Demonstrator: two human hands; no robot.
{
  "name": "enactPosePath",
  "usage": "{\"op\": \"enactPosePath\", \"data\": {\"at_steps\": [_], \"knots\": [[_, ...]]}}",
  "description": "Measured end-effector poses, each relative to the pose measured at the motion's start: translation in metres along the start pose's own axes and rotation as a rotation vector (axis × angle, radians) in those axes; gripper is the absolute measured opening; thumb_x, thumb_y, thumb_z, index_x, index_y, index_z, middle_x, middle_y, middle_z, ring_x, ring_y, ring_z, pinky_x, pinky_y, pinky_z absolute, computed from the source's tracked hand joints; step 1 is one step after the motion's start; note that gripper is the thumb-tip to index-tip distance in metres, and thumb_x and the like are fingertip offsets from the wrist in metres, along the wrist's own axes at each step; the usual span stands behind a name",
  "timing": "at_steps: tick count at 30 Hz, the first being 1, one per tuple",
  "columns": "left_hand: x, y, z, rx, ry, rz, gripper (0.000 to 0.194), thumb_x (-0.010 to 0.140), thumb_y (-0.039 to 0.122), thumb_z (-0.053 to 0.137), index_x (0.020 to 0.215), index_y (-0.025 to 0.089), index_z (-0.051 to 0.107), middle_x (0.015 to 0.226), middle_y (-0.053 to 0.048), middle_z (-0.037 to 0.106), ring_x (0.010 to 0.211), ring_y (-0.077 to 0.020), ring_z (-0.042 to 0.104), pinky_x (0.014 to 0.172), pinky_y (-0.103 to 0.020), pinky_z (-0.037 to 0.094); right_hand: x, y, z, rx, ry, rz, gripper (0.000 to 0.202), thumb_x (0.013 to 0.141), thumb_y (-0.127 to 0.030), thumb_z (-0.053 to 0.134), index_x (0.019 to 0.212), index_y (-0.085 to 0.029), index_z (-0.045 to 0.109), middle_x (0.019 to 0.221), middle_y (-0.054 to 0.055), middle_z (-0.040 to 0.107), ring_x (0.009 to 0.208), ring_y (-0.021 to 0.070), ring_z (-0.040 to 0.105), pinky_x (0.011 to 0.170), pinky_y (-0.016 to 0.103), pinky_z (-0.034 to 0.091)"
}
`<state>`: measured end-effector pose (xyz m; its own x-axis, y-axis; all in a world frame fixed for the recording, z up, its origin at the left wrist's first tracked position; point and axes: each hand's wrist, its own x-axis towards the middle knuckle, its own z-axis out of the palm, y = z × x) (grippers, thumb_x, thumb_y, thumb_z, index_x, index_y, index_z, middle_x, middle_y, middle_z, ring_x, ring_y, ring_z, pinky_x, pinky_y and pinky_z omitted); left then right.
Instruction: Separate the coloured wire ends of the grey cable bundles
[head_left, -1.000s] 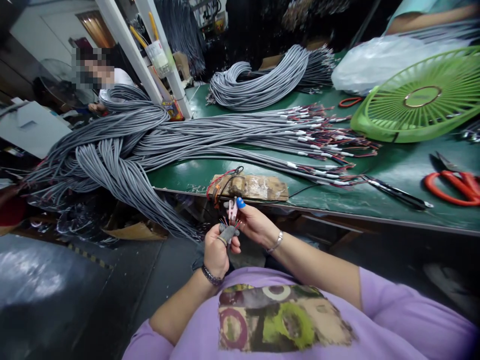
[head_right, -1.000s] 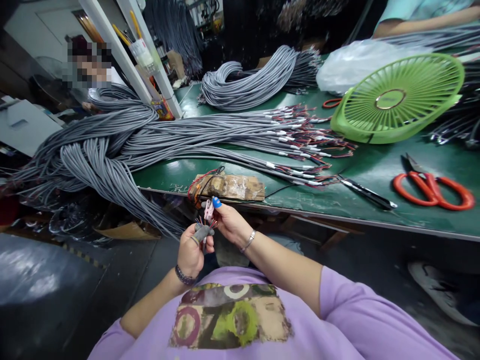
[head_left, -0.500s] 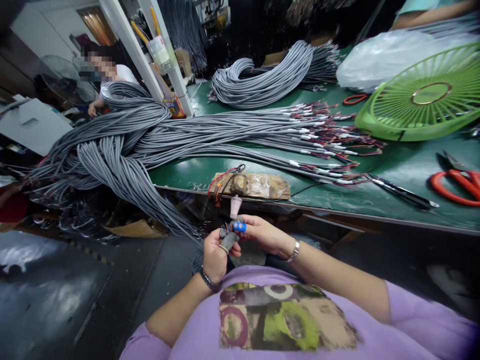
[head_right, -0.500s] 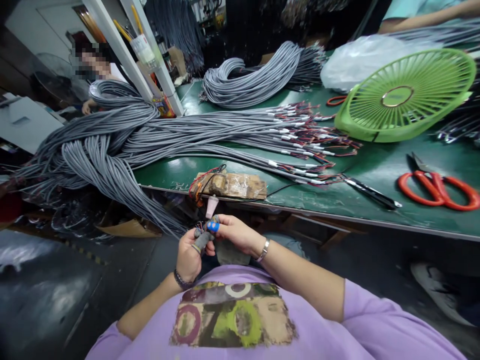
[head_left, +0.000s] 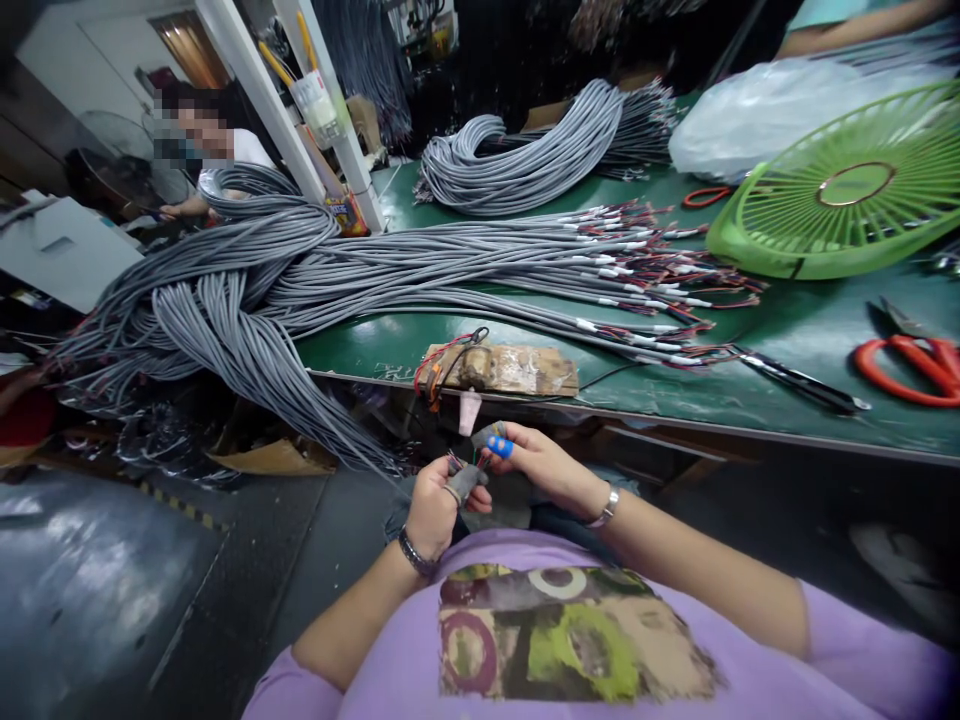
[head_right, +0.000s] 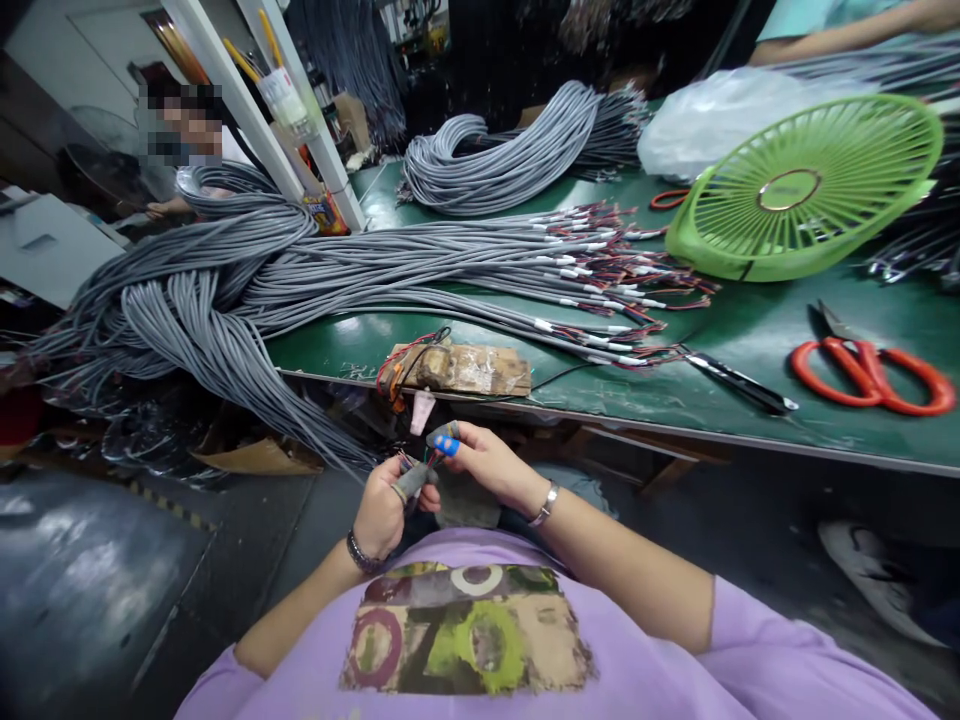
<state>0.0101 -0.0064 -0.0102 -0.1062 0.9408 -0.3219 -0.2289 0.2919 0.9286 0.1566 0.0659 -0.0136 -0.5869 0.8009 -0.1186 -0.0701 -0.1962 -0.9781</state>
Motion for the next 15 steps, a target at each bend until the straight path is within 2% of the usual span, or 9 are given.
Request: {"op": "enactPosePath", "data": {"at_steps": [3, 7, 12, 15], "knots": [[0.0, -0.003, 0.001, -0.04, 0.039, 0.074, 0.027, 0.073, 0.04, 0.066, 0.073, 0.014, 0.058, 0.055, -0.002, 0.065, 0.045, -0.0125, 0.059, 0.048, -0.024, 0.048, -0.003, 0.003, 0.005, 0.068, -0.03, 0.002, 0.036, 0.07, -0.048, 0.07, 0.083, -0.016, 0.059, 0.076, 0.002, 0.061, 0.065, 0.0121, 0.051, 0.061, 0.026, 0.042], [0.001, -0.003, -0.001, -0.023, 0.013, 0.074, 0.03, 0.073, 0.042, 0.068, 0.072, 0.015, 0.058, 0.055, -0.002, 0.066, 0.046, -0.0135, 0.06, 0.049, -0.025, 0.05, -0.002, 0.005, 0.013, 0.05, 0.001, -0.064, 0.034, 0.071, -0.049, 0.069, 0.072, -0.017, 0.055, 0.063, -0.001, 0.056, 0.06, 0.0123, 0.05, 0.061, 0.027, 0.042], [0.002, -0.006, -0.007, 0.057, -0.081, 0.075, 0.03, 0.072, 0.042, 0.07, 0.074, 0.014, 0.06, 0.057, -0.004, 0.067, 0.049, -0.0156, 0.062, 0.053, -0.028, 0.052, 0.004, 0.0, 0.013, -0.007, -0.027, -0.018, 0.034, 0.068, -0.046, 0.071, 0.069, -0.015, 0.057, 0.065, -0.001, 0.058, 0.06, 0.0109, 0.049, 0.061, 0.025, 0.041], [0.002, -0.01, -0.008, 0.054, -0.034, 0.132, 0.029, 0.075, 0.042, 0.067, 0.074, 0.014, 0.06, 0.058, -0.003, 0.067, 0.05, -0.0152, 0.062, 0.053, -0.027, 0.052, 0.007, -0.001, 0.015, -0.005, -0.007, 0.009, 0.036, 0.066, -0.047, 0.072, 0.068, -0.015, 0.057, 0.062, -0.002, 0.057, 0.058, 0.01, 0.048, 0.059, 0.025, 0.04]]}}
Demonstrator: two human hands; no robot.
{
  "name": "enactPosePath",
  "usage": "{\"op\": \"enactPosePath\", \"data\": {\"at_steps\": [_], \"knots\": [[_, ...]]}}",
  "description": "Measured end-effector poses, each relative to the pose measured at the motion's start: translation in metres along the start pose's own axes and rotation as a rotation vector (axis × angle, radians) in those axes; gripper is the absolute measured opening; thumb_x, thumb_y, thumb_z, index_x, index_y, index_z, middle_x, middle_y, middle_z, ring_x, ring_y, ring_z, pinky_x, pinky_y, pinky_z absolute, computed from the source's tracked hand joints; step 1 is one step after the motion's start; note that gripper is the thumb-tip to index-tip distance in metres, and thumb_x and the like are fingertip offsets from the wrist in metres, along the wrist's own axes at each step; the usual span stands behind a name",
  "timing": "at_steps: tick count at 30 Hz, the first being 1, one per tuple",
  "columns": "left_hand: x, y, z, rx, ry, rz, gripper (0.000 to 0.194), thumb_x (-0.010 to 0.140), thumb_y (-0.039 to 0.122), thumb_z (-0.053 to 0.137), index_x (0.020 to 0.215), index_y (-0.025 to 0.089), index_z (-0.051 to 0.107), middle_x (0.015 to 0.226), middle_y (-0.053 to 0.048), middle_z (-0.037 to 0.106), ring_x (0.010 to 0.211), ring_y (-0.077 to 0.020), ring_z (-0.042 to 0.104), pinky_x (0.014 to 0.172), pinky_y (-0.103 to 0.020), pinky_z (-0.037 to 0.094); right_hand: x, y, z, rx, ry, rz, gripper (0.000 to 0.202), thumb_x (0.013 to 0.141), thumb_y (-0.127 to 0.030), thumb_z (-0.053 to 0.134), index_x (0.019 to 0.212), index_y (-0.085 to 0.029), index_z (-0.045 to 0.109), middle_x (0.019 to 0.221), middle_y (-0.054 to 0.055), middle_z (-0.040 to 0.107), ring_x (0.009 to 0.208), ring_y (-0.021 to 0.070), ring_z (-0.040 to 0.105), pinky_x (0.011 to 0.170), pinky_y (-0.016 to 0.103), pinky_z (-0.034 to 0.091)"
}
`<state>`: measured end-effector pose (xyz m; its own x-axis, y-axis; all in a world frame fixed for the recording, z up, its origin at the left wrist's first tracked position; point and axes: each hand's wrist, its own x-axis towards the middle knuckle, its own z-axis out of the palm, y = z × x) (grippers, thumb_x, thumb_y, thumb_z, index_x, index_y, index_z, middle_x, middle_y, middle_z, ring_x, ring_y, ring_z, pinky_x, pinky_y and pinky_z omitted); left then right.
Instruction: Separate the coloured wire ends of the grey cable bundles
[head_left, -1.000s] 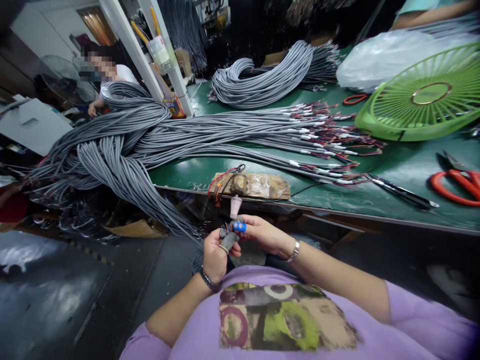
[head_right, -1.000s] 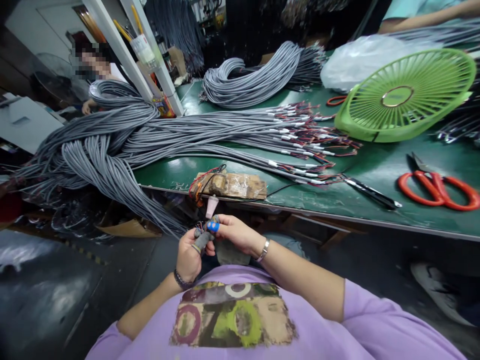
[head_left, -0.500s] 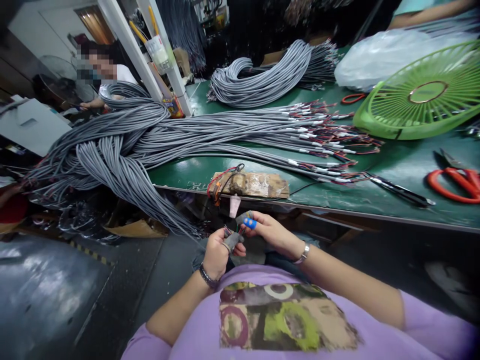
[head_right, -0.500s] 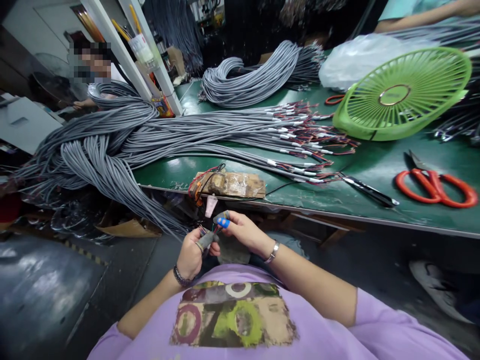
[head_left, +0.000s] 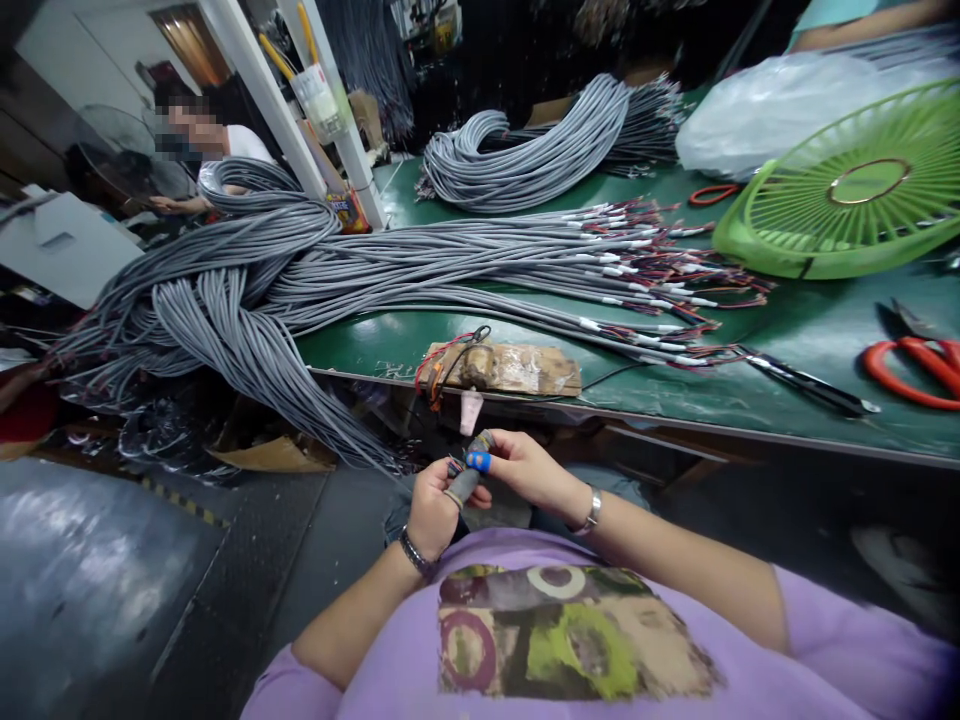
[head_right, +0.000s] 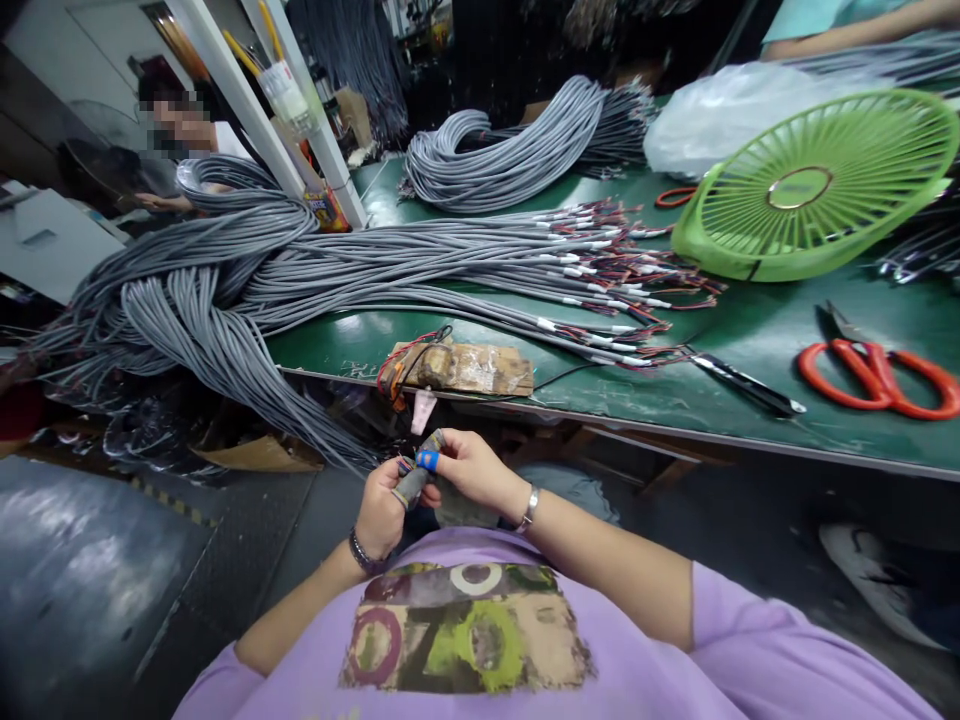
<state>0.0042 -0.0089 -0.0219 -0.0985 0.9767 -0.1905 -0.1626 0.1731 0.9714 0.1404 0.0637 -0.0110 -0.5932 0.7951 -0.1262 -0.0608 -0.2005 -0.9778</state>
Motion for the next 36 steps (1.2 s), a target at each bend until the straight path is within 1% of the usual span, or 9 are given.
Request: {"op": "enactPosePath", "data": {"at_steps": [5, 11, 14, 17, 19, 21, 24, 29, 36], "knots": [[-0.001, -0.004, 0.002, -0.042, 0.122, 0.071, 0.027, 0.08, 0.041, 0.063, 0.072, 0.015, 0.059, 0.058, -0.003, 0.067, 0.049, -0.0139, 0.062, 0.051, -0.025, 0.05, 0.001, 0.002, 0.005, 0.058, 0.04, 0.009, 0.04, 0.063, -0.05, 0.074, 0.066, -0.016, 0.054, 0.058, -0.003, 0.055, 0.054, 0.0094, 0.047, 0.057, 0.025, 0.039], [0.0, -0.004, 0.003, -0.082, 0.177, 0.056, 0.027, 0.077, 0.041, 0.065, 0.074, 0.015, 0.059, 0.057, -0.002, 0.066, 0.047, -0.0128, 0.061, 0.049, -0.023, 0.047, -0.002, 0.003, 0.007, 0.11, 0.052, -0.011, 0.04, 0.063, -0.05, 0.075, 0.065, -0.016, 0.054, 0.057, -0.003, 0.054, 0.053, 0.0089, 0.045, 0.055, 0.024, 0.039], [0.0, 0.0, 0.003, -0.133, 0.195, 0.05, 0.027, 0.075, 0.041, 0.066, 0.075, 0.015, 0.06, 0.055, -0.001, 0.064, 0.045, -0.0117, 0.058, 0.047, -0.022, 0.046, 0.001, 0.009, 0.002, 0.198, 0.105, 0.03, 0.04, 0.064, -0.051, 0.075, 0.063, -0.016, 0.054, 0.054, -0.004, 0.05, 0.05, 0.0073, 0.04, 0.051, 0.022, 0.037], [0.0, 0.007, 0.004, -0.177, 0.175, 0.032, 0.028, 0.073, 0.042, 0.067, 0.074, 0.015, 0.061, 0.053, 0.0, 0.063, 0.043, -0.0108, 0.056, 0.045, -0.022, 0.045, 0.01, 0.013, -0.006, 0.39, 0.152, 0.147, 0.042, 0.074, -0.056, 0.064, 0.068, -0.016, 0.057, 0.059, -0.001, 0.054, 0.049, 0.0075, 0.042, 0.051, 0.022, 0.041], [0.0, 0.012, 0.005, -0.206, 0.147, 0.028, 0.028, 0.071, 0.042, 0.069, 0.073, 0.015, 0.061, 0.052, 0.0, 0.061, 0.042, -0.01, 0.054, 0.043, -0.021, 0.044, 0.017, 0.011, -0.011, 0.492, 0.106, 0.236, 0.042, 0.081, -0.056, 0.056, 0.074, -0.015, 0.06, 0.067, 0.002, 0.058, 0.052, 0.0084, 0.047, 0.051, 0.022, 0.044], [0.002, 0.016, 0.006, -0.251, 0.115, 0.03, 0.027, 0.068, 0.041, 0.07, 0.071, 0.015, 0.061, 0.05, 0.001, 0.06, 0.04, -0.0089, 0.052, 0.041, -0.02, 0.043, 0.023, 0.005, -0.013, 0.537, 0.016, 0.284, 0.042, 0.084, -0.055, 0.053, 0.079, -0.014, 0.063, 0.072, 0.004, 0.061, 0.054, 0.0084, 0.049, 0.051, 0.021, 0.045], [0.007, 0.019, 0.006, -0.292, 0.068, 0.023, 0.027, 0.066, 0.04, 0.071, 0.069, 0.015, 0.06, 0.049, 0.002, 0.058, 0.039, -0.0082, 0.049, 0.039, -0.019, 0.04, 0.03, -0.004, -0.011, 0.554, -0.092, 0.253, 0.041, 0.08, -0.054, 0.059, 0.082, -0.014, 0.064, 0.07, 0.002, 0.06, 0.054, 0.008, 0.049, 0.051, 0.02, 0.044], [0.015, 0.022, 0.003, -0.245, 0.02, -0.039, 0.029, 0.064, 0.041, 0.071, 0.069, 0.014, 0.062, 0.047, 0.001, 0.057, 0.035, -0.007, 0.046, 0.035, -0.018, 0.035, 0.034, -0.006, -0.006, 0.523, -0.012, 0.097, 0.041, 0.073, -0.054, 0.067, 0.076, -0.014, 0.062, 0.061, 0.0, 0.057, 0.052, 0.0075, 0.047, 0.049, 0.02, 0.04], [0.019, 0.026, 0.004, -0.206, -0.003, -0.094, 0.034, 0.061, 0.045, 0.071, 0.065, 0.014, 0.06, 0.044, 0.002, 0.055, 0.031, -0.0057, 0.041, 0.033, -0.018, 0.029, 0.041, -0.004, -0.002, 0.675, -0.017, 0.166, 0.036, 0.076, -0.05, 0.067, 0.075, -0.014, 0.065, 0.067, 0.002, 0.061, 0.058, 0.009, 0.052, 0.055, 0.021, 0.043]]}}
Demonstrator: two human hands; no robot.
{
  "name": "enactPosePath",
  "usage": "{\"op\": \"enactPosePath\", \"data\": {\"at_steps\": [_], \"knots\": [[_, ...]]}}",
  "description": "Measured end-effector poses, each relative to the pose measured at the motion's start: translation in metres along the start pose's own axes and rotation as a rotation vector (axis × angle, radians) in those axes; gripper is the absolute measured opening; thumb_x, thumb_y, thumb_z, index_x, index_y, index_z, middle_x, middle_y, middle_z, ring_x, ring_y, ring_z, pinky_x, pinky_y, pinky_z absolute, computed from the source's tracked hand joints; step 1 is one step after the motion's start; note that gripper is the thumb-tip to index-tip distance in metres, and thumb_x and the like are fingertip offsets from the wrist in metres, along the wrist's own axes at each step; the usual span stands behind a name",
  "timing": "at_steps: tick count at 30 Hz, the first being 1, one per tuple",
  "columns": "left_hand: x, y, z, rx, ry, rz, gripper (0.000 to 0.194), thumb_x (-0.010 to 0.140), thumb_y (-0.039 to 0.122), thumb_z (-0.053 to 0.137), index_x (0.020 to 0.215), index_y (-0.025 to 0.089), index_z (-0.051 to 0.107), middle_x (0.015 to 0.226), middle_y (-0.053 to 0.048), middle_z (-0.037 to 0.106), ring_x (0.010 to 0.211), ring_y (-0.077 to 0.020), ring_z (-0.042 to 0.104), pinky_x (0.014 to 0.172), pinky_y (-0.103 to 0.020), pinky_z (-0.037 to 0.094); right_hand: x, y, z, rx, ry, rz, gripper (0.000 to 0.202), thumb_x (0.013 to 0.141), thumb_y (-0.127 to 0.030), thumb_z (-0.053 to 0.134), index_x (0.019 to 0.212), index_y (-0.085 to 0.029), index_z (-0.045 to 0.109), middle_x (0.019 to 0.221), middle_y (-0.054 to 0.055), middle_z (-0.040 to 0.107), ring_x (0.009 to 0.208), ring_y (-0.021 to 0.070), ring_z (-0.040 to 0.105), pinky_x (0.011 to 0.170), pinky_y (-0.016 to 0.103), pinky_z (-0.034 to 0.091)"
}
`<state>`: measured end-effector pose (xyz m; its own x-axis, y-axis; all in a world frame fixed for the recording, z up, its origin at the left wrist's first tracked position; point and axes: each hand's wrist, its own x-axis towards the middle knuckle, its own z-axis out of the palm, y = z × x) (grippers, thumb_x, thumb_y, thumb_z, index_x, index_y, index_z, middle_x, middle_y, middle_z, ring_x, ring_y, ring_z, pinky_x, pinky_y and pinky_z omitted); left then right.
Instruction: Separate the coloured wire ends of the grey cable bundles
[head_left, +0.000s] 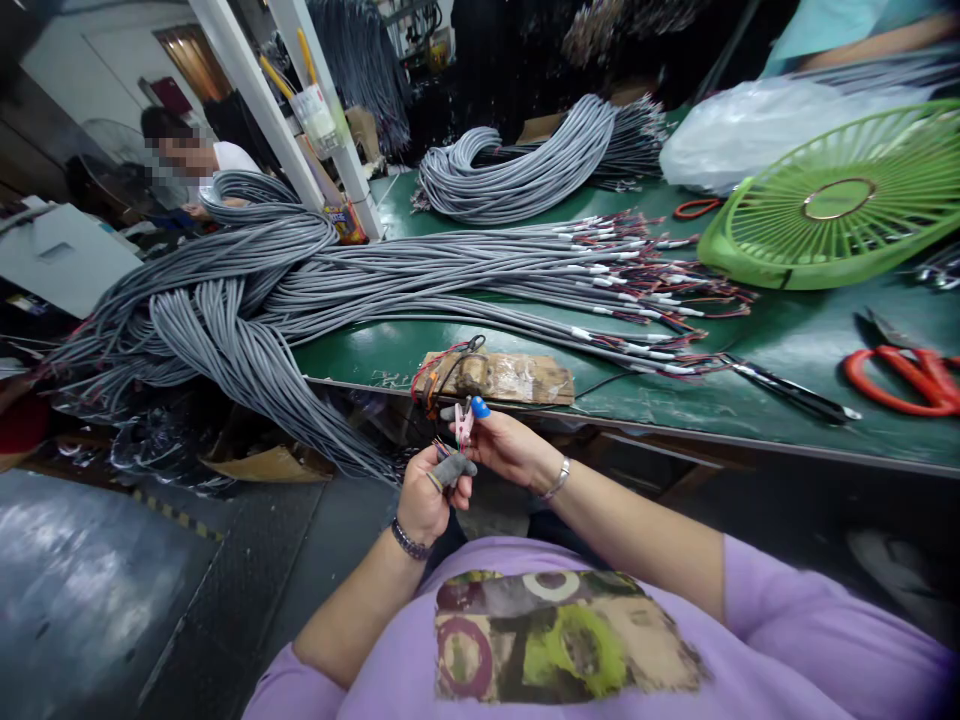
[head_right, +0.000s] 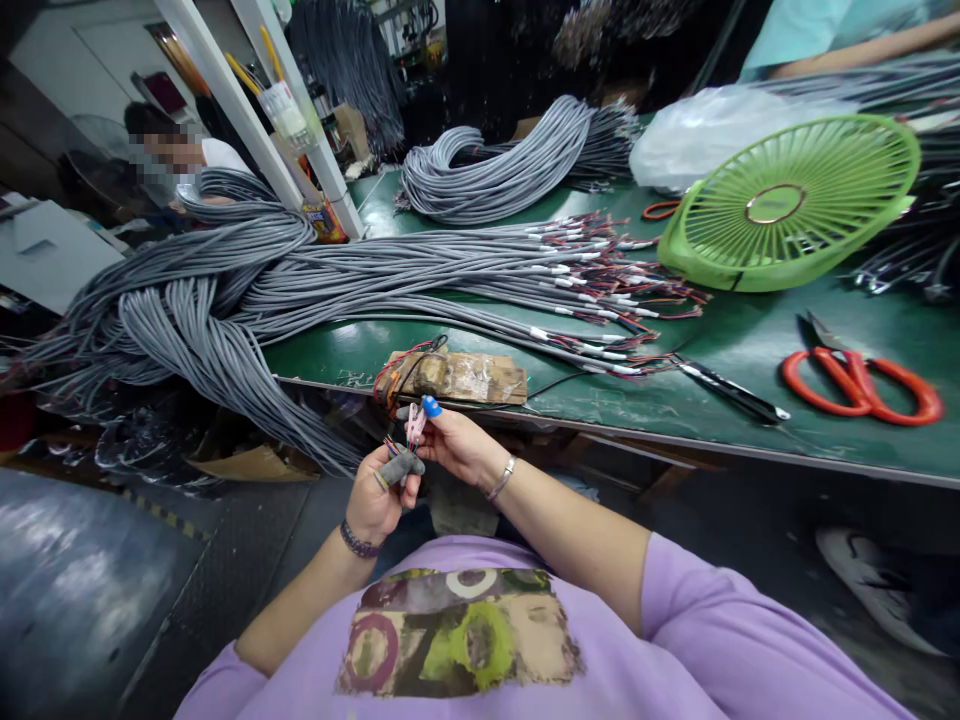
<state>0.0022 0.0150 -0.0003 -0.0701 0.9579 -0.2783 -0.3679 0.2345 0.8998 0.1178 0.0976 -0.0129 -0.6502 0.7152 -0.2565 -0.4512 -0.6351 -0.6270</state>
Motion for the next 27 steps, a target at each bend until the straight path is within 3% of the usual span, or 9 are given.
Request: {"op": "enactPosePath", "data": {"at_steps": [6, 14, 21, 27], "knots": [[0.003, -0.004, 0.0, 0.043, -0.002, -0.037, 0.032, 0.062, 0.044, 0.07, 0.064, 0.014, 0.06, 0.044, 0.002, 0.055, 0.032, -0.0049, 0.041, 0.034, -0.018, 0.029, 0.004, 0.006, 0.003, 0.018, 0.059, -0.094, 0.039, 0.07, -0.053, 0.071, 0.072, -0.015, 0.065, 0.061, 0.0, 0.059, 0.053, 0.009, 0.048, 0.053, 0.022, 0.04], [-0.006, -0.006, -0.001, 0.072, 0.021, 0.01, 0.03, 0.065, 0.042, 0.07, 0.066, 0.014, 0.061, 0.046, 0.001, 0.056, 0.033, -0.0061, 0.044, 0.034, -0.018, 0.033, -0.004, 0.001, 0.001, 0.061, -0.031, 0.071, 0.048, 0.081, -0.062, 0.052, 0.081, -0.016, 0.064, 0.071, 0.003, 0.063, 0.058, 0.0112, 0.055, 0.054, 0.023, 0.045], [-0.013, -0.007, 0.004, 0.049, 0.116, 0.11, 0.03, 0.067, 0.043, 0.069, 0.069, 0.015, 0.061, 0.049, 0.001, 0.058, 0.036, -0.0066, 0.046, 0.036, -0.018, 0.035, -0.009, -0.002, 0.005, -0.004, 0.003, -0.018, 0.025, 0.078, -0.041, 0.067, 0.078, -0.016, 0.064, 0.066, 0.001, 0.06, 0.058, 0.0099, 0.052, 0.055, 0.021, 0.046], [-0.008, -0.004, 0.007, 0.025, 0.141, 0.086, 0.027, 0.066, 0.04, 0.07, 0.07, 0.015, 0.06, 0.049, 0.001, 0.058, 0.036, -0.0065, 0.046, 0.035, -0.017, 0.034, -0.008, 0.003, 0.004, -0.05, 0.046, -0.068, 0.03, 0.079, -0.045, 0.065, 0.077, -0.015, 0.065, 0.068, 0.003, 0.061, 0.058, 0.0103, 0.051, 0.053, 0.022, 0.044]]}}
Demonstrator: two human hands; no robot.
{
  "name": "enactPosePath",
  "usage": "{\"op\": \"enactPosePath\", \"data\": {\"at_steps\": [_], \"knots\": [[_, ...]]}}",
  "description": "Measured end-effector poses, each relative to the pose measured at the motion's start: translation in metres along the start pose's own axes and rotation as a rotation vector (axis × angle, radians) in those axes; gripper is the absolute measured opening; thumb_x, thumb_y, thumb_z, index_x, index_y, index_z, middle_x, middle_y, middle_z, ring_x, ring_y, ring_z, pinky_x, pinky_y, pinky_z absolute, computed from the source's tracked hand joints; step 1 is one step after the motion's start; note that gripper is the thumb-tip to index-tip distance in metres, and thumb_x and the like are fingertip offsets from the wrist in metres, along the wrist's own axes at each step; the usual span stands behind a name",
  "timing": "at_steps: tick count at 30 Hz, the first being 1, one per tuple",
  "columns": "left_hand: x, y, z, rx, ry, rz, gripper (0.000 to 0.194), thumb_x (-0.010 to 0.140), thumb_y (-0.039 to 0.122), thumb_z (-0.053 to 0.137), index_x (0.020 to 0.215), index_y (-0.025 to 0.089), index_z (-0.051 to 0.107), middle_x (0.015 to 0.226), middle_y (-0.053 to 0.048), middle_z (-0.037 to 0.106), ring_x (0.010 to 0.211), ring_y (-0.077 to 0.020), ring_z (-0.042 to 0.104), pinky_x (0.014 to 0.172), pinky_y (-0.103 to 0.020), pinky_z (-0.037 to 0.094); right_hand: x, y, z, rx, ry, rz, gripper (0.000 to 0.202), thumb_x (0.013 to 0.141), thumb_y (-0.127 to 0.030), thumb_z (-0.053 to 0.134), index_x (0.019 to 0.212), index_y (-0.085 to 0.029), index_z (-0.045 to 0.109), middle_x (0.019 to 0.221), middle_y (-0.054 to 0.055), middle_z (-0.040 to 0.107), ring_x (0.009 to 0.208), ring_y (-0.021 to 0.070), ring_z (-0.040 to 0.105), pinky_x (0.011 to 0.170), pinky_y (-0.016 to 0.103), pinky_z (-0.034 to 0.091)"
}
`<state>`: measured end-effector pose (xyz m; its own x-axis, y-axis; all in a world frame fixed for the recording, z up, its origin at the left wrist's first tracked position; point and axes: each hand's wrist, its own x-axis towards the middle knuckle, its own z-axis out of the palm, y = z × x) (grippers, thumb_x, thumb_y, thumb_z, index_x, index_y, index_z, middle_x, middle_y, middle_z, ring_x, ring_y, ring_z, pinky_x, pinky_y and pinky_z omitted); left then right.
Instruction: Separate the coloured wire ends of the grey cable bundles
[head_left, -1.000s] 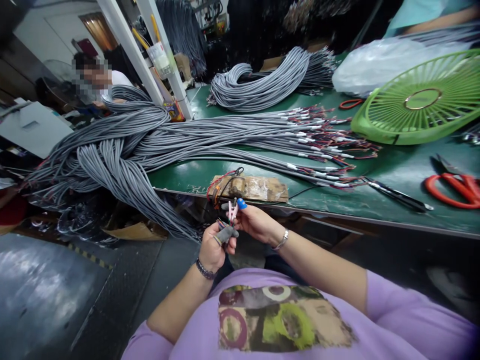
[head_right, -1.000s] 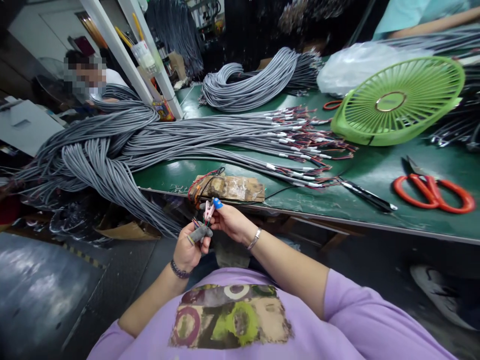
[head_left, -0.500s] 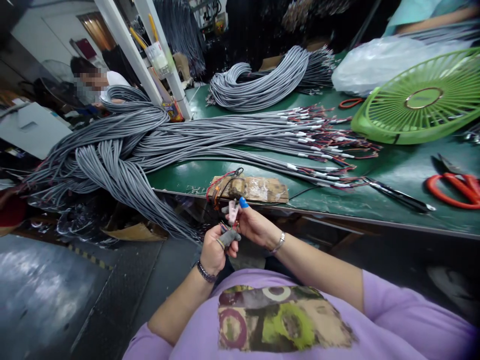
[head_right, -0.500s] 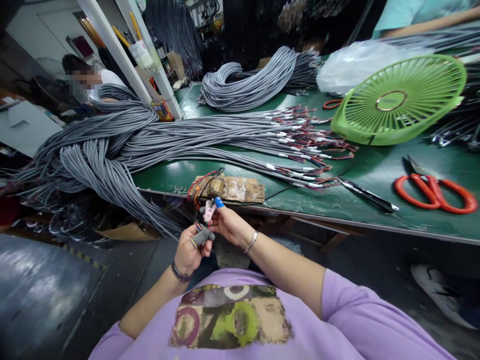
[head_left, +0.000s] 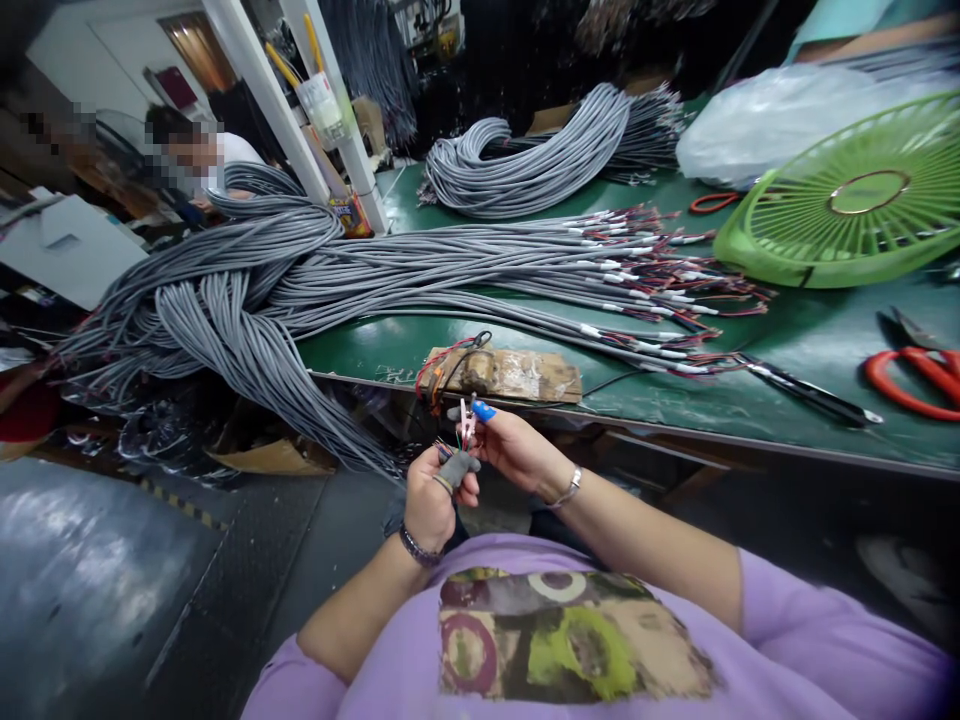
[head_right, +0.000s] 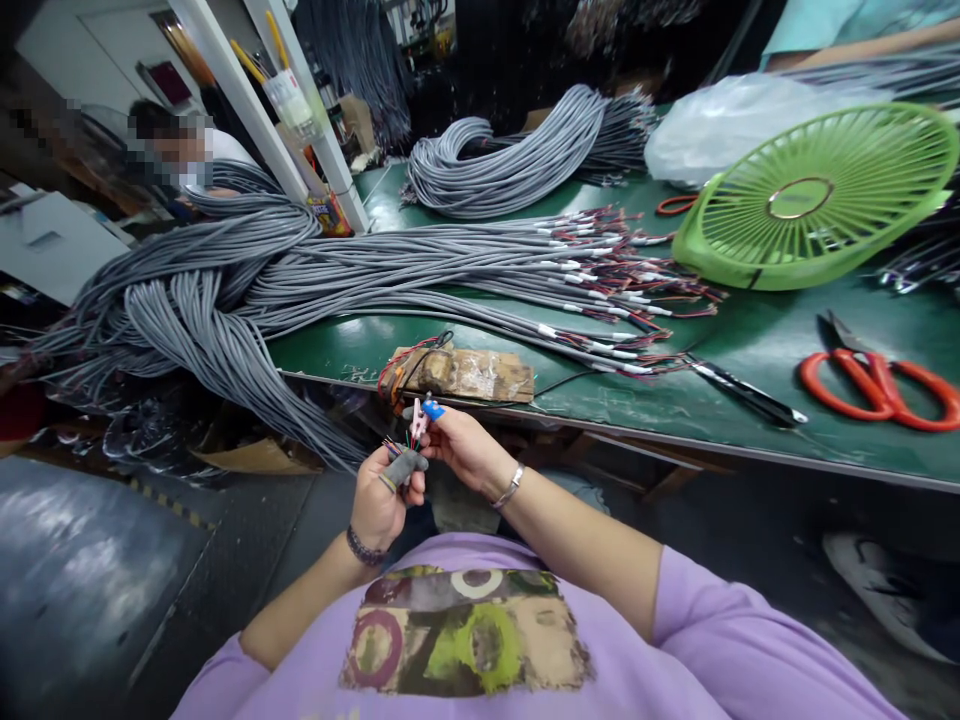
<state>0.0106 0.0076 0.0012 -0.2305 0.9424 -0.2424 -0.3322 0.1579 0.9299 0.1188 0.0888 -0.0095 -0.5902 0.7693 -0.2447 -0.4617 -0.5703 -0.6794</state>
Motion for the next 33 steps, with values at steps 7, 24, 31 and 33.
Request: {"op": "enactPosePath", "data": {"at_steps": [7, 24, 31, 33], "knots": [[0.002, -0.002, 0.0, -0.018, -0.023, -0.004, 0.022, 0.068, 0.035, 0.067, 0.069, 0.014, 0.061, 0.049, 0.001, 0.059, 0.035, -0.0061, 0.046, 0.035, -0.017, 0.034, 0.007, -0.001, 0.001, 0.112, 0.027, 0.075, 0.038, 0.085, -0.051, 0.055, 0.076, -0.015, 0.066, 0.074, 0.006, 0.066, 0.06, 0.0119, 0.056, 0.055, 0.024, 0.046], [-0.005, -0.007, -0.001, -0.023, -0.005, 0.055, 0.022, 0.071, 0.034, 0.068, 0.069, 0.014, 0.06, 0.049, 0.002, 0.059, 0.036, -0.0056, 0.047, 0.035, -0.015, 0.037, 0.001, -0.002, 0.0, 0.168, -0.038, 0.145, 0.043, 0.088, -0.054, 0.047, 0.082, -0.015, 0.065, 0.074, 0.005, 0.065, 0.061, 0.0116, 0.057, 0.055, 0.023, 0.047], [-0.006, -0.008, 0.001, -0.063, 0.065, 0.062, 0.027, 0.072, 0.039, 0.069, 0.071, 0.014, 0.06, 0.051, 0.002, 0.06, 0.038, -0.0053, 0.049, 0.037, -0.014, 0.039, -0.001, 0.0, 0.001, 0.081, -0.024, 0.044, 0.025, 0.084, -0.037, 0.062, 0.077, -0.014, 0.066, 0.068, 0.002, 0.062, 0.058, 0.0096, 0.055, 0.053, 0.02, 0.047], [-0.005, -0.007, 0.002, -0.068, 0.069, 0.055, 0.028, 0.072, 0.039, 0.069, 0.072, 0.014, 0.059, 0.051, 0.002, 0.059, 0.038, -0.0051, 0.049, 0.037, -0.014, 0.039, -0.001, 0.002, 0.0, 0.088, -0.036, 0.046, 0.029, 0.083, -0.042, 0.061, 0.076, -0.014, 0.066, 0.068, 0.003, 0.063, 0.059, 0.0101, 0.055, 0.053, 0.021, 0.047]]}}
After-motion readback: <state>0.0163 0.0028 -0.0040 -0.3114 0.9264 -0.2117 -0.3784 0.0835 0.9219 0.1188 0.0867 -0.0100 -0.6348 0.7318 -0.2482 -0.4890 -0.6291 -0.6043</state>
